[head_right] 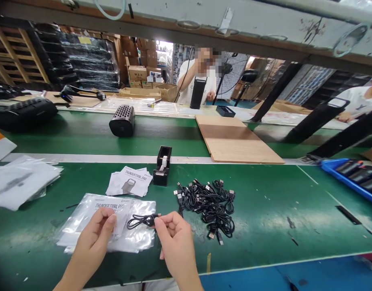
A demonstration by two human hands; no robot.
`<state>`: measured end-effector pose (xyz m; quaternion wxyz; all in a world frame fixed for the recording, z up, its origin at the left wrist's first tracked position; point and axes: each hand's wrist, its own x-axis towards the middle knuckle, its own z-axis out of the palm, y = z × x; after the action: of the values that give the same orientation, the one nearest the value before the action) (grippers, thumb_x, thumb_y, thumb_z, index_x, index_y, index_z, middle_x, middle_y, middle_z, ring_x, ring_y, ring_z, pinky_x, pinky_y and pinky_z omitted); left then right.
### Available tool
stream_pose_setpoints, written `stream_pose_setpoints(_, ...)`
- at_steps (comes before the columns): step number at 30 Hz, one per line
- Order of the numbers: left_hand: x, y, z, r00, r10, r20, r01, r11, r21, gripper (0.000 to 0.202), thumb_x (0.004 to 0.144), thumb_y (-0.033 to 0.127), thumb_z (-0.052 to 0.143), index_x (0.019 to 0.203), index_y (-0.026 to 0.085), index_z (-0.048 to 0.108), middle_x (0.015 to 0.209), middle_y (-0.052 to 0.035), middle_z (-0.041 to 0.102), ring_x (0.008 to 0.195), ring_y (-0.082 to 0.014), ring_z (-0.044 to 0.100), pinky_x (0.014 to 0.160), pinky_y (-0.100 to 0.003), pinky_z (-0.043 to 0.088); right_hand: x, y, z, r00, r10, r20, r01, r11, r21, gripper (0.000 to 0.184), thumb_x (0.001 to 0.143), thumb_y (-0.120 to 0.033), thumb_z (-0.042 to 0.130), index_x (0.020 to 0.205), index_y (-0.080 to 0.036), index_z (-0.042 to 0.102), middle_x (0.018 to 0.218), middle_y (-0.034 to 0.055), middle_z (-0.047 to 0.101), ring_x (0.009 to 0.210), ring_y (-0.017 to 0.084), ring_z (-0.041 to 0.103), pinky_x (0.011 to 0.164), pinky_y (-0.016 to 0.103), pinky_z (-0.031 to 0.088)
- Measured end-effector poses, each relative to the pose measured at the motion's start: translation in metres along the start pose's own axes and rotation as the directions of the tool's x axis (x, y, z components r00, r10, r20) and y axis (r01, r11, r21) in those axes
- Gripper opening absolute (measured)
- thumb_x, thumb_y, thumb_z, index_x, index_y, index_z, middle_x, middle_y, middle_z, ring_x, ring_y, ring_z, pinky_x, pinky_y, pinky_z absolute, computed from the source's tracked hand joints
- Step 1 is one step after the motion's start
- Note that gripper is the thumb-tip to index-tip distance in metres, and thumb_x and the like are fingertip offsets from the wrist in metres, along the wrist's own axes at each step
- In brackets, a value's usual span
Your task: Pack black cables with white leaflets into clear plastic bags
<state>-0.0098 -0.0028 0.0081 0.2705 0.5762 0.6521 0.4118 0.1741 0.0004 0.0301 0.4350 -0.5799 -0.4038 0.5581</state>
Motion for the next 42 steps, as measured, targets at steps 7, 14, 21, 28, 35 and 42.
stream_pose_setpoints(7,-0.009,0.017,0.001,0.989,0.142,0.041,-0.144,0.988,0.058,0.018,0.087,0.033,0.035,0.075,0.023,0.043,0.067,0.0032,0.046,0.061,-0.0134,0.048,0.057,-0.024,0.04,0.012,0.004,0.029,0.993,0.01,0.115,-0.013,1.0,0.024,0.037,0.071,-0.051,0.058,0.073,-0.014,0.055,0.058,-0.0008,0.058,0.03,0.003,0.031,0.028,0.017,0.022)
stream_pose_setpoints(14,0.007,0.031,-0.02,0.985,0.165,-0.056,-0.163,0.986,0.045,0.015,0.086,0.033,0.04,0.076,0.023,0.046,0.066,0.0035,0.047,0.059,-0.013,0.046,0.054,-0.023,0.038,0.022,-0.036,0.043,0.791,-0.282,0.544,0.484,0.831,-0.273,0.038,0.088,-0.041,0.037,0.078,-0.018,0.066,0.063,-0.0018,0.058,0.06,0.011,0.051,0.054,0.02,0.036)
stream_pose_setpoints(21,0.035,0.044,-0.056,0.94,0.033,-0.341,-0.132,0.953,-0.271,0.023,0.082,0.046,0.047,0.082,0.023,0.051,0.081,0.0019,0.052,0.077,-0.0135,0.051,0.07,-0.022,0.04,0.039,-0.14,0.066,0.417,-0.346,0.841,0.89,0.345,-0.299,0.011,0.08,-0.026,0.058,0.076,-0.019,0.067,0.077,-0.0003,0.067,0.074,0.014,0.059,0.066,0.023,0.04)
stream_pose_setpoints(28,0.043,0.029,-0.056,0.976,0.08,0.2,0.099,0.658,-0.747,0.078,0.054,0.065,0.064,0.119,0.026,0.044,0.107,-0.0054,0.058,0.094,-0.024,0.055,0.075,-0.031,0.044,0.029,-0.209,0.057,0.184,-0.201,0.962,0.965,0.222,-0.138,0.007,0.076,-0.026,0.063,0.074,-0.02,0.067,0.118,0.0026,0.052,0.087,0.013,0.058,0.064,0.019,0.043)
stream_pose_setpoints(35,0.032,0.028,-0.043,0.961,0.006,0.276,0.194,0.698,-0.689,0.018,0.067,0.039,0.069,0.074,0.022,0.067,0.066,0.0028,0.063,0.062,-0.01,0.052,0.058,-0.019,0.039,0.03,-0.187,0.02,0.354,-0.115,0.928,0.897,0.323,-0.302,0.004,0.076,-0.021,0.061,0.073,-0.022,0.064,0.117,0.0031,0.054,0.1,0.017,0.055,0.063,0.02,0.046)
stream_pose_setpoints(42,0.032,0.029,-0.042,0.984,-0.147,0.103,0.179,0.848,-0.498,0.02,0.067,0.04,0.066,0.07,0.02,0.067,0.07,-0.0002,0.064,0.069,-0.014,0.054,0.064,-0.022,0.041,0.038,-0.125,-0.003,0.631,-0.308,0.712,0.708,0.605,-0.365,0.019,0.077,-0.02,0.058,0.095,-0.024,0.058,0.104,0.0037,0.062,0.093,0.018,0.057,0.076,0.031,0.045)
